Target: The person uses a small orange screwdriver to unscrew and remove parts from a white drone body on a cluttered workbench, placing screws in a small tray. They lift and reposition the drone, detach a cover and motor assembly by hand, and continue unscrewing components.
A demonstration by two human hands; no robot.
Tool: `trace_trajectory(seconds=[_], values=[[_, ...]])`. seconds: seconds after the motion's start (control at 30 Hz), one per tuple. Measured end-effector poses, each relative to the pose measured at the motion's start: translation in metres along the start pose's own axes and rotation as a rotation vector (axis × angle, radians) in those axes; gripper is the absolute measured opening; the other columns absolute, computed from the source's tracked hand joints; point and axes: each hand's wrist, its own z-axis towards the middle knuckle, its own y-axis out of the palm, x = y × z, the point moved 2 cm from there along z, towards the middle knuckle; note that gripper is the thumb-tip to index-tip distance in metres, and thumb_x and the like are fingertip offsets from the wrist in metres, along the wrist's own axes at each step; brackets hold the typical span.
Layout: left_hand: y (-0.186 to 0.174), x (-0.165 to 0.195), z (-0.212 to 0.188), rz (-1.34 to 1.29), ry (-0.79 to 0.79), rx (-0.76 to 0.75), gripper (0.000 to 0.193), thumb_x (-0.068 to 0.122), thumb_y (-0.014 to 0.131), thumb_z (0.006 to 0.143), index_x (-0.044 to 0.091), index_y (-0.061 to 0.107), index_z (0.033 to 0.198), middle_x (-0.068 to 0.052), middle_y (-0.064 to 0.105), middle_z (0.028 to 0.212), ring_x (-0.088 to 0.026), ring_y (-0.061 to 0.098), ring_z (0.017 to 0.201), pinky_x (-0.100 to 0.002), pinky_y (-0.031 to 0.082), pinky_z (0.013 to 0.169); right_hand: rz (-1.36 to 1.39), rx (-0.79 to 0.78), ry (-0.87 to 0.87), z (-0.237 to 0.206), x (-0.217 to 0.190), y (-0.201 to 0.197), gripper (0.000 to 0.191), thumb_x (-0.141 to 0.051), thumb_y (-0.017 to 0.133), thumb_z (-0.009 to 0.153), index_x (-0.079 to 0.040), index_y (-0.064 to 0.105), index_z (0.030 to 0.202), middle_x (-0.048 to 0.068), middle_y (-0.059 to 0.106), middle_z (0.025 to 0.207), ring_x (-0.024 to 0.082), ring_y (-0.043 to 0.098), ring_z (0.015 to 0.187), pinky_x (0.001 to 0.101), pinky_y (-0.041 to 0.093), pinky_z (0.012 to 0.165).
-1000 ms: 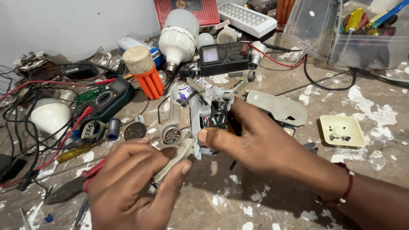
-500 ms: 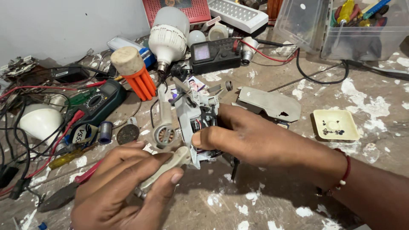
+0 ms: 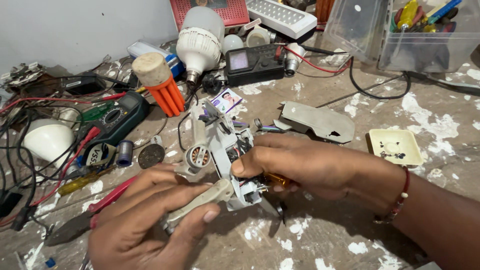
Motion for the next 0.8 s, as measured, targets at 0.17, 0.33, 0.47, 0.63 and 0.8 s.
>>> trace_trajectory(seconds=[0.17,0.33,0.47,0.63,0.8], values=[[0.002,-0.001,-0.001,0.056,-0.131,0.064,0.025,0.009,0.087,0.075,0.0,0.079,0.097,-0.007,0.077,0.079,-0.014,0.07,0.075,-0.029,0.056,0.075,-0.134,0.084,-0.017,0.0,0.001,-0.002,0.057,-0.061,0.064,0.081,-0.005,0.069,0.091,0.001,0.051,0.069,0.012,0.043,0.059,0.0319,0.033,0.05],[0.001,-0.001,0.0,0.105,-0.177,0.1,0.023,0.008,0.087,0.074,0.001,0.08,0.096,-0.007,0.076,0.077,-0.015,0.069,0.076,-0.027,0.054,0.071,-0.337,0.063,-0.257,-0.001,0.002,-0.01,0.074,-0.083,0.051,0.087,-0.014,0.074,0.103,-0.004,0.063,0.076,0.007,0.058,0.071,0.0284,0.047,0.055],[-0.001,-0.001,-0.001,0.11,-0.198,0.124,0.021,0.007,0.085,0.078,0.001,0.079,0.097,-0.007,0.078,0.083,-0.014,0.071,0.081,-0.027,0.056,0.075,-0.417,0.193,-0.095,0.003,0.006,-0.015,0.076,-0.081,0.044,0.091,-0.01,0.073,0.091,0.0,0.057,0.073,0.012,0.052,0.065,0.031,0.044,0.053],[-0.004,-0.014,-0.002,-0.067,-0.367,0.115,0.022,0.006,0.082,0.08,-0.001,0.079,0.101,-0.007,0.075,0.089,-0.011,0.068,0.077,-0.024,0.055,0.065,-0.27,0.45,-0.069,-0.009,-0.002,-0.016,0.058,-0.059,0.053,0.095,-0.004,0.069,0.086,0.005,0.054,0.07,0.016,0.046,0.062,0.0335,0.036,0.053],[-0.009,-0.032,-0.007,-0.341,-0.428,0.025,0.018,0.004,0.076,0.09,-0.005,0.079,0.106,-0.009,0.074,0.097,-0.01,0.067,0.084,-0.022,0.054,0.07,-0.05,0.434,-0.391,-0.027,-0.015,-0.015,0.037,-0.031,0.05,0.106,-0.004,0.075,0.104,0.005,0.065,0.086,0.014,0.051,0.068,0.0303,0.043,0.058]])
